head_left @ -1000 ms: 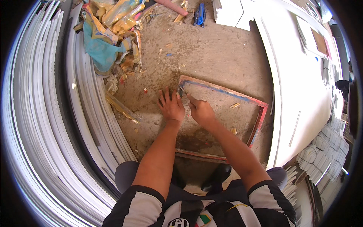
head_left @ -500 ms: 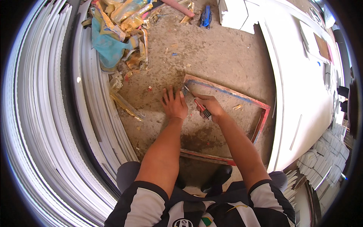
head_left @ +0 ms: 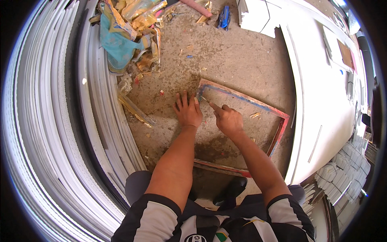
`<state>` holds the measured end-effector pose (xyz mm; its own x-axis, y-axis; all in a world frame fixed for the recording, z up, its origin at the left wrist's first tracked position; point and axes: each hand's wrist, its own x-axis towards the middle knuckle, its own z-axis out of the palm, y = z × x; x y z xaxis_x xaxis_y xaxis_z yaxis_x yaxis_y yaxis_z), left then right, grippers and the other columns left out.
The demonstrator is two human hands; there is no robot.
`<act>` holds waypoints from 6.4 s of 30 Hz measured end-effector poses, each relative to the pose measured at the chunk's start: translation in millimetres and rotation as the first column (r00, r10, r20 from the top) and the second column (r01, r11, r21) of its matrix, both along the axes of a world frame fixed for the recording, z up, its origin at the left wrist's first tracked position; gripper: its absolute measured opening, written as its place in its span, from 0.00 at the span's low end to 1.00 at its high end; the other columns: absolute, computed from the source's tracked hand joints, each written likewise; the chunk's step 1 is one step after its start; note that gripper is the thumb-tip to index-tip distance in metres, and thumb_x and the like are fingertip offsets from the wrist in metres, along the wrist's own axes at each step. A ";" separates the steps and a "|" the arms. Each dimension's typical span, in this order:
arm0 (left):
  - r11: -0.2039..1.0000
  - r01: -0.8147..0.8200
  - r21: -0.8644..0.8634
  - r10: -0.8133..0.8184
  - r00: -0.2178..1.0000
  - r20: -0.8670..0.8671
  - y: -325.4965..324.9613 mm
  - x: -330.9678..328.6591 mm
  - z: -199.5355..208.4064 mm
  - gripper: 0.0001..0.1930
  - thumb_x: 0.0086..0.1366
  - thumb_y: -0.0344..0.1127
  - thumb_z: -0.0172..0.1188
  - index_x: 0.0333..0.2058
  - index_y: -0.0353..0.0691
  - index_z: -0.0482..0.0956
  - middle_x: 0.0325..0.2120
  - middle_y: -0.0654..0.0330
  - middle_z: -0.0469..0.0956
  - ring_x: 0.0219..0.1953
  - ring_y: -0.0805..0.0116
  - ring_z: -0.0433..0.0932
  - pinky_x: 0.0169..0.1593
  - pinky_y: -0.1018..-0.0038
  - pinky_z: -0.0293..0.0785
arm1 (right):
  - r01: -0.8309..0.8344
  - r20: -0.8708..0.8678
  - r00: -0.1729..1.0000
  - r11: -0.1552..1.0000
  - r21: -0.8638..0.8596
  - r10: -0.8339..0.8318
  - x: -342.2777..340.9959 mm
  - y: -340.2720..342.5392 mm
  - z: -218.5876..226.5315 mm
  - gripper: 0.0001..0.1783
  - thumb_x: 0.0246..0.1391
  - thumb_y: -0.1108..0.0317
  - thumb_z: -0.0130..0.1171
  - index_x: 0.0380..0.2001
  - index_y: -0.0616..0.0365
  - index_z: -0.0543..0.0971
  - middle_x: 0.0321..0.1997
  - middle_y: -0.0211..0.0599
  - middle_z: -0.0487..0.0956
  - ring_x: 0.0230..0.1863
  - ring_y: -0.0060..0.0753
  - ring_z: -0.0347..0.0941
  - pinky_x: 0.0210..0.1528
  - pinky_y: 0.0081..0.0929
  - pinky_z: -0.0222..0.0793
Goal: The person sits on the floor and uses a utility knife to scrape the inner edges of a rectangular frame. The person holds the frame steady with one hand while scraping the surface with the other, removing material from the frame's interior.
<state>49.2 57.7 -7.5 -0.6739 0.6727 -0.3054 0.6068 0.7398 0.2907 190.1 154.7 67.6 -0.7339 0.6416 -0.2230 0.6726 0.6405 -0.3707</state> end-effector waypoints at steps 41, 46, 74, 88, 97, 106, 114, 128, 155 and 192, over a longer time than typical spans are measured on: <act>1.000 -0.012 -0.015 0.013 1.000 0.027 -0.9 -1.4 0.8 0.26 0.81 0.50 0.31 0.66 0.51 0.72 0.76 0.59 0.52 0.78 0.49 0.41 0.77 0.40 0.39 | -0.094 0.148 0.982 0.984 -0.148 0.116 -0.7 14.5 14.4 0.32 0.57 0.70 0.54 0.65 0.36 0.75 0.40 0.42 0.83 0.36 0.51 0.84 0.36 0.47 0.82; 0.999 -0.015 -0.031 0.017 0.998 0.058 2.2 -2.4 6.9 0.25 0.81 0.49 0.33 0.67 0.51 0.72 0.76 0.58 0.52 0.78 0.49 0.41 0.76 0.40 0.39 | -0.064 0.132 0.987 0.983 -0.170 0.087 -3.1 14.4 17.6 0.30 0.59 0.70 0.54 0.65 0.34 0.75 0.40 0.42 0.83 0.36 0.51 0.85 0.37 0.47 0.82; 0.993 -0.027 0.119 0.027 1.000 0.004 -1.5 1.2 -5.5 0.26 0.81 0.50 0.33 0.64 0.48 0.76 0.74 0.57 0.56 0.78 0.47 0.45 0.75 0.38 0.41 | 0.154 -0.211 0.951 0.939 -0.308 -0.225 -0.9 -30.8 -41.4 0.26 0.61 0.66 0.58 0.63 0.40 0.78 0.33 0.49 0.82 0.33 0.56 0.83 0.37 0.50 0.80; 0.983 -0.024 0.181 0.028 0.999 -0.020 -3.7 0.9 -8.0 0.26 0.81 0.47 0.35 0.59 0.40 0.78 0.73 0.55 0.59 0.76 0.47 0.48 0.75 0.42 0.40 | 0.289 0.128 0.740 0.140 -0.947 -0.660 6.9 -2.7 -10.7 0.27 0.64 0.61 0.61 0.66 0.48 0.76 0.29 0.44 0.80 0.31 0.30 0.81 0.33 0.33 0.75; 0.989 -0.148 -0.012 0.148 0.982 0.120 -31.3 8.6 9.3 0.27 0.81 0.54 0.29 0.72 0.59 0.62 0.77 0.59 0.51 0.78 0.48 0.44 0.77 0.41 0.40 | 0.175 -0.062 0.975 0.909 -0.378 -0.214 -4.8 -15.6 9.0 0.22 0.63 0.64 0.59 0.61 0.46 0.79 0.42 0.54 0.84 0.43 0.61 0.82 0.44 0.52 0.78; 0.978 -0.113 -0.177 0.131 0.988 0.088 -35.0 19.8 28.7 0.27 0.80 0.57 0.29 0.73 0.70 0.56 0.78 0.56 0.43 0.79 0.43 0.37 0.77 0.38 0.37 | 0.032 0.092 0.996 0.973 -0.229 -0.011 -15.5 -14.7 19.6 0.23 0.69 0.58 0.53 0.66 0.32 0.73 0.45 0.49 0.83 0.43 0.56 0.83 0.44 0.51 0.80; 0.981 -0.110 -0.161 0.122 0.990 0.067 -34.5 21.1 24.2 0.26 0.80 0.55 0.31 0.72 0.68 0.60 0.78 0.54 0.42 0.79 0.41 0.36 0.76 0.36 0.36 | 0.004 0.250 0.966 0.964 -0.264 0.065 -28.2 -8.0 26.6 0.25 0.70 0.57 0.50 0.69 0.31 0.70 0.50 0.48 0.82 0.47 0.53 0.83 0.48 0.49 0.81; 0.988 -0.100 -0.118 0.107 0.993 0.056 -36.7 23.3 15.6 0.27 0.80 0.56 0.31 0.71 0.65 0.63 0.78 0.54 0.43 0.79 0.40 0.35 0.75 0.35 0.39 | -0.091 0.432 0.880 0.964 -0.250 0.195 -48.5 -7.0 44.9 0.33 0.63 0.66 0.53 0.72 0.40 0.66 0.51 0.53 0.81 0.48 0.55 0.83 0.48 0.50 0.82; 0.983 -0.111 -0.148 0.128 0.986 0.108 -36.8 19.9 15.3 0.27 0.80 0.56 0.30 0.72 0.63 0.62 0.79 0.55 0.40 0.79 0.41 0.35 0.75 0.34 0.37 | -0.009 0.371 0.920 0.950 -0.311 0.130 -40.3 -3.1 42.9 0.30 0.66 0.64 0.49 0.71 0.33 0.67 0.51 0.51 0.81 0.50 0.55 0.82 0.50 0.50 0.80; 0.978 -0.095 -0.185 0.107 0.993 0.056 -32.3 21.0 24.1 0.26 0.80 0.51 0.36 0.72 0.59 0.61 0.78 0.51 0.43 0.79 0.39 0.37 0.74 0.35 0.42 | -0.035 0.296 0.947 0.954 -0.298 0.127 -27.7 -2.1 22.0 0.34 0.62 0.65 0.56 0.72 0.33 0.66 0.52 0.51 0.81 0.49 0.55 0.83 0.51 0.49 0.81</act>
<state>70.2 25.5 16.7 -0.7102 0.5311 -0.4622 0.5101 0.8406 0.1821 162.4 152.6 89.6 -0.6459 0.4585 -0.6104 0.7331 0.5956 -0.3284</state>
